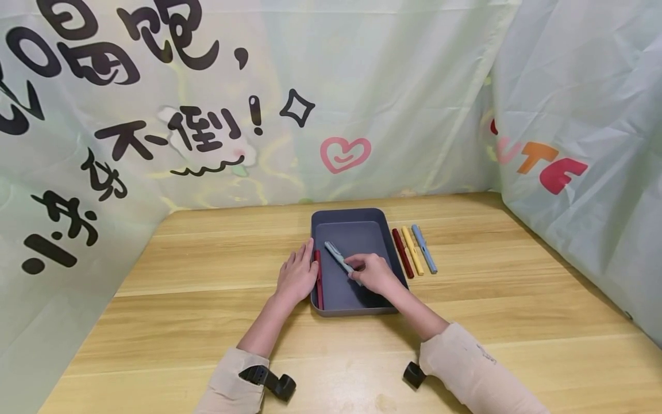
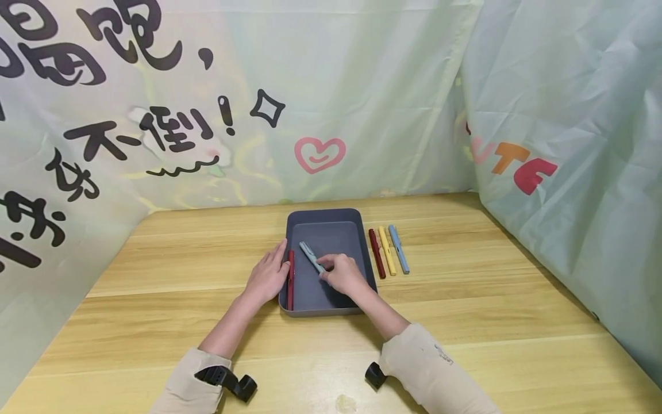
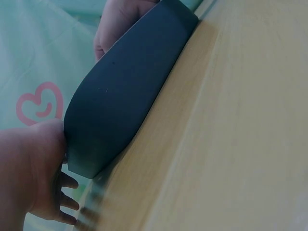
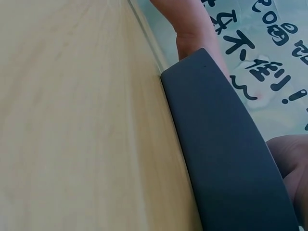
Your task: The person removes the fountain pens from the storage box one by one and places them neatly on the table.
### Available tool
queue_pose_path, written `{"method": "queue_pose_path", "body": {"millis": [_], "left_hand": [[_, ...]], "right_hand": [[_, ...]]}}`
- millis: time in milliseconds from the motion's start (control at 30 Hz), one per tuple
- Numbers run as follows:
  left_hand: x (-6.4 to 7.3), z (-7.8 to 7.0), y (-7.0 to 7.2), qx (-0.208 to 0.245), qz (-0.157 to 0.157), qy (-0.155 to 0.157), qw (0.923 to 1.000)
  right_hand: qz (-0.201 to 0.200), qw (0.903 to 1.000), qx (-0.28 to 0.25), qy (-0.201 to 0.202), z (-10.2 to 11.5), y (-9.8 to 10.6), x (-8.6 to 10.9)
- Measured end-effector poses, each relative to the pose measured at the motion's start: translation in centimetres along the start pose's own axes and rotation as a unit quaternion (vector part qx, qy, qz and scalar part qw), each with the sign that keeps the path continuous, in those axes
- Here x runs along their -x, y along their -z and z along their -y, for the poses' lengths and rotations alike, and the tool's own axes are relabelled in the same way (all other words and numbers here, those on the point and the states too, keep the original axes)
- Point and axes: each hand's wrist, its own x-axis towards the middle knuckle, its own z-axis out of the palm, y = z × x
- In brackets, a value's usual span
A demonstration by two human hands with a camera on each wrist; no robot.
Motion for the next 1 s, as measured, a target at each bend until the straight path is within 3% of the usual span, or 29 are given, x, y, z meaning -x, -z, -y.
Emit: {"method": "queue_pose_path", "body": {"millis": [300,1000], "left_hand": [[-0.1,-0.1,-0.1,0.001,-0.001,-0.003,1.0],[-0.1,0.0,-0.2,-0.002,0.003,-0.001,1.0]], "right_hand": [[-0.006,0.9997,-0.019,0.013,0.0,1.7,0.6],[-0.049,0.9979,-0.026,0.032,-1.8,7.9,2.6]]}}
